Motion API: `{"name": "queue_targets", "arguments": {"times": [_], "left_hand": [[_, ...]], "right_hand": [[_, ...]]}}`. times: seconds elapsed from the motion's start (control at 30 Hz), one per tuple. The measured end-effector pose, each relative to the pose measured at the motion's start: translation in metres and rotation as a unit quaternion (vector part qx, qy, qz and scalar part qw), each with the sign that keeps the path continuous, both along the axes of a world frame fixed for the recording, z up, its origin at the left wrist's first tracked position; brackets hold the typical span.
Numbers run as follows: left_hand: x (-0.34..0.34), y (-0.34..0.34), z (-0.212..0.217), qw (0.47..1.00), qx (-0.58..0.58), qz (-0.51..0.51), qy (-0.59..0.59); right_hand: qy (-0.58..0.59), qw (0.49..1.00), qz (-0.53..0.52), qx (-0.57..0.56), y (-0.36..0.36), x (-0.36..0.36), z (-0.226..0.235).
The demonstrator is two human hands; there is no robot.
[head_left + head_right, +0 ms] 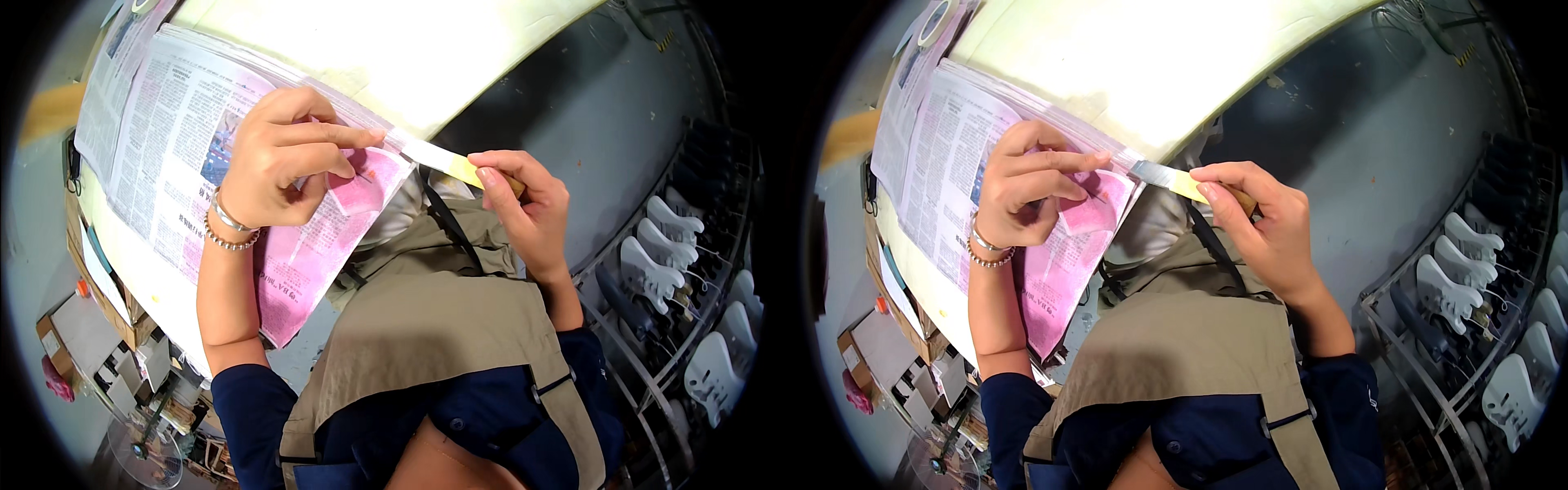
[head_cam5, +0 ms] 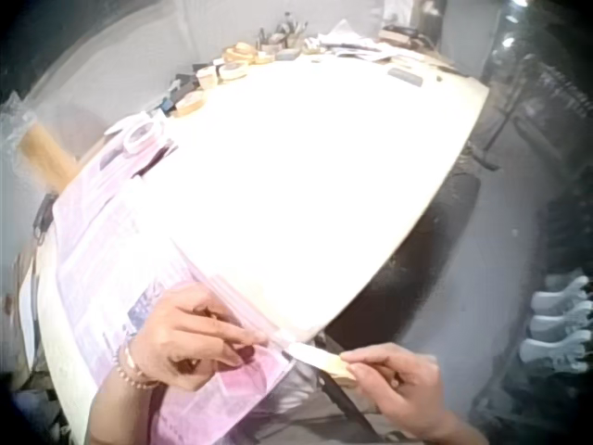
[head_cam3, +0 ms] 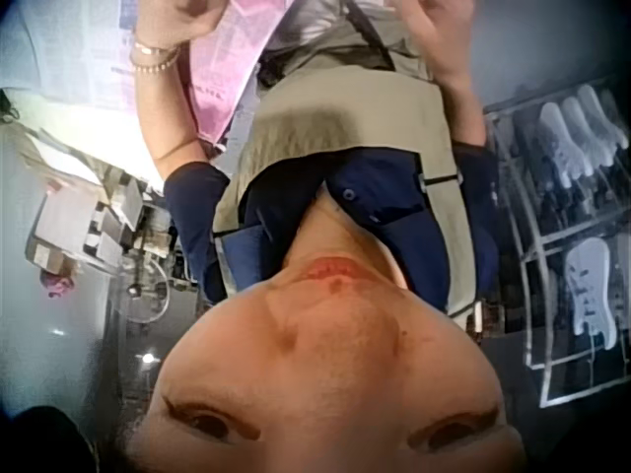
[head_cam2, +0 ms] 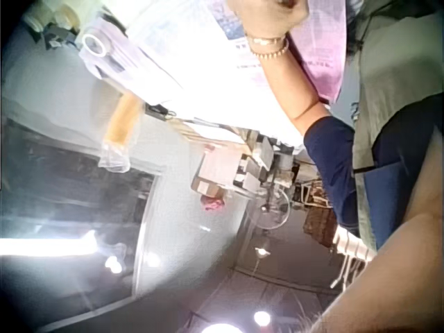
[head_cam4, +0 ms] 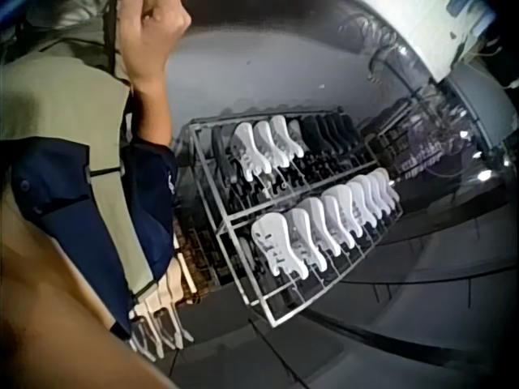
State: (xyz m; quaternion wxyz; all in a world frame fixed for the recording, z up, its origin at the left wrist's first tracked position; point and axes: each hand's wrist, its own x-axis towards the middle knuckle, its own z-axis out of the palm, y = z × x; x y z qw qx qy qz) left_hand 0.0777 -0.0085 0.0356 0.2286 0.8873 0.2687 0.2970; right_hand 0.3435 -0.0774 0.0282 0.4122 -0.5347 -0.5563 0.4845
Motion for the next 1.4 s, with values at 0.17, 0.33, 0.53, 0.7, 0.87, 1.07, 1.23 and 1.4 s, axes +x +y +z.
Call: {"name": "queue_targets", "arguments": {"times": [0.17, 0.33, 0.53, 0.7, 0.87, 1.07, 1.23, 1.4], "left_hand": [[-0.003, 0.001, 0.004, 1.0, -0.017, -0.001, -0.008], [0.004, 0.005, 0.001, 1.0, 0.001, -0.017, -0.02], [0.006, 0.002, -0.005, 0.999, -0.025, -0.02, -0.029], [0.008, 0.002, -0.005, 0.999, -0.029, -0.021, -0.026], [0.007, 0.002, -0.005, 0.999, -0.032, -0.022, -0.027], [0.007, 0.002, -0.005, 0.999, -0.042, -0.022, -0.023], [0.009, 0.002, -0.004, 0.998, -0.049, -0.021, -0.019], [0.008, 0.003, -0.005, 0.998, -0.062, -0.024, -0.015]], "right_hand": [[0.01, 1.0, -0.005, 0.012, 0.015, 0.002, 0.008], [0.004, 0.995, 0.095, -0.013, 0.038, 0.007, 0.027], [-0.058, 0.988, 0.142, -0.025, 0.057, 0.006, 0.04], [-0.105, 0.977, 0.185, -0.023, 0.066, 0.007, 0.04], [-0.095, 0.98, 0.17, -0.028, 0.079, 0.007, 0.043], [-0.104, 0.967, 0.228, -0.044, 0.082, 0.007, 0.037], [-0.11, 0.944, 0.307, -0.057, 0.097, 0.005, 0.035], [-0.077, 0.921, 0.375, -0.071, 0.106, -0.005, 0.014]]}}
